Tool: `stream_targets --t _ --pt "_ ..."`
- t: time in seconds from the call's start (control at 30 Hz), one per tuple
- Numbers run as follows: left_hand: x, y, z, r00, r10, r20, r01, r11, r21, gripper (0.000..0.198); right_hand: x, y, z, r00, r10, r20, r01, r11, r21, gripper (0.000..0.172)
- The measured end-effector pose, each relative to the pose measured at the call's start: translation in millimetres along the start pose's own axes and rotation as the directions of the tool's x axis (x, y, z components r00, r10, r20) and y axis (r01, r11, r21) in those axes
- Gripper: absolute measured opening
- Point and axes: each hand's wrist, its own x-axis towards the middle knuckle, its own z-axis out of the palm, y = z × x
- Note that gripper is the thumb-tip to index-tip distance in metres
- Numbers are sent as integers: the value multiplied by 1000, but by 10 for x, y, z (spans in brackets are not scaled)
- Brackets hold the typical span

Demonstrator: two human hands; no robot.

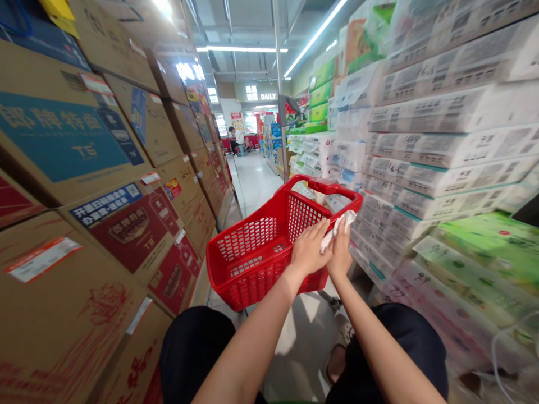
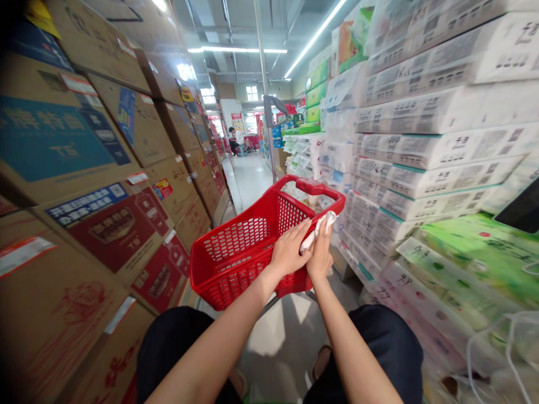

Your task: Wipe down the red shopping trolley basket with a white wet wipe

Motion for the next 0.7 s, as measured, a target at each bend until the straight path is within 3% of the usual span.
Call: stream_targets --t 0.13,0.37,0.47,0.57,0.7 --pt "-33 14 -27 1000 2 20 -2 1000 18 78 -163 9 33 998 16 66 -16 1000 3 83" --pt "-35 38 -27 1000 -5 9 5 1000 8 81 260 33 -115 995 6 -97 -7 1000 -5 77" --pt "-40 39 -31 1000 -9 -5 9 1000 5 77 62 43 -39 997 57 -49 -54 997 59 75" --pt "-65 24 -54 1000 -1 0 1 1000 8 76 -175 18 28 999 2 35 -6 992 123 73" --pt "-93 12 -73 1000 1 7 -1 1000 14 77 -3 -11 -47 1000 -11 -15 13 991 130 70"
